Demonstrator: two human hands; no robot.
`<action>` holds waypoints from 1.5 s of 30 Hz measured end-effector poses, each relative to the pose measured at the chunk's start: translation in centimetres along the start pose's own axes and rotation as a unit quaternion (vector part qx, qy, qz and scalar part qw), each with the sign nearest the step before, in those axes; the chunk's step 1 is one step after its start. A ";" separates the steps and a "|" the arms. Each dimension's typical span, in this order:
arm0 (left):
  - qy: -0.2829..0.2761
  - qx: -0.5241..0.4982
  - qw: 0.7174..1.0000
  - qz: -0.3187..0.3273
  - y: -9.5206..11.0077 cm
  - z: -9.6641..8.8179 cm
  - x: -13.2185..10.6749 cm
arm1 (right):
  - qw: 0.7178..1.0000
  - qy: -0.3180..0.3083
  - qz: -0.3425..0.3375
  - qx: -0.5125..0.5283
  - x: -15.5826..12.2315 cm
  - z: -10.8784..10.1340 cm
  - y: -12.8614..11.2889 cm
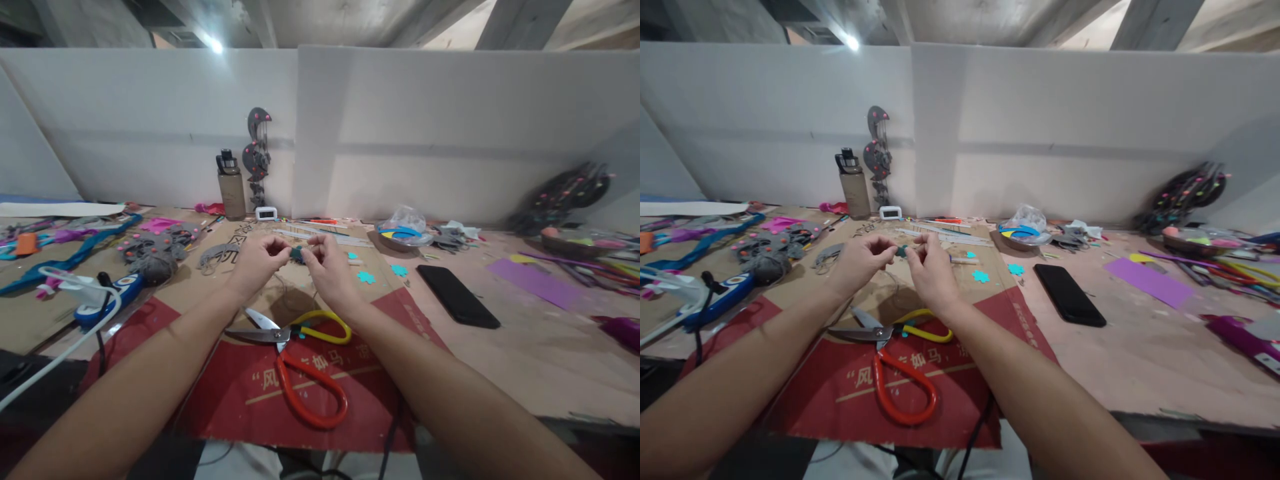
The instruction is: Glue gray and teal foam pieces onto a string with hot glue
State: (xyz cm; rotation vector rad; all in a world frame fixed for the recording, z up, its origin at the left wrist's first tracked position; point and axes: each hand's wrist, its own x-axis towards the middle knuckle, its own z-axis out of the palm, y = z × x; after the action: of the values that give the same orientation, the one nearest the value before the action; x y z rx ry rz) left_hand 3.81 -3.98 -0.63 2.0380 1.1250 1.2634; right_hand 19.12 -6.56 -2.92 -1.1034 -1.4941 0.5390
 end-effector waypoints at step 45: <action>-0.068 -0.306 0.941 -0.125 -0.6 0.8 0.3 | 0.999 -0.003 0.042 0.023 0.1 0.4 0.1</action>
State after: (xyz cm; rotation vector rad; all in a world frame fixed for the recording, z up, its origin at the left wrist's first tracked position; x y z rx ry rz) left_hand 4.42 -3.39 -1.27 1.4427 0.7668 1.1401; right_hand 18.76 -6.28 -3.09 -1.1326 -1.4388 0.6320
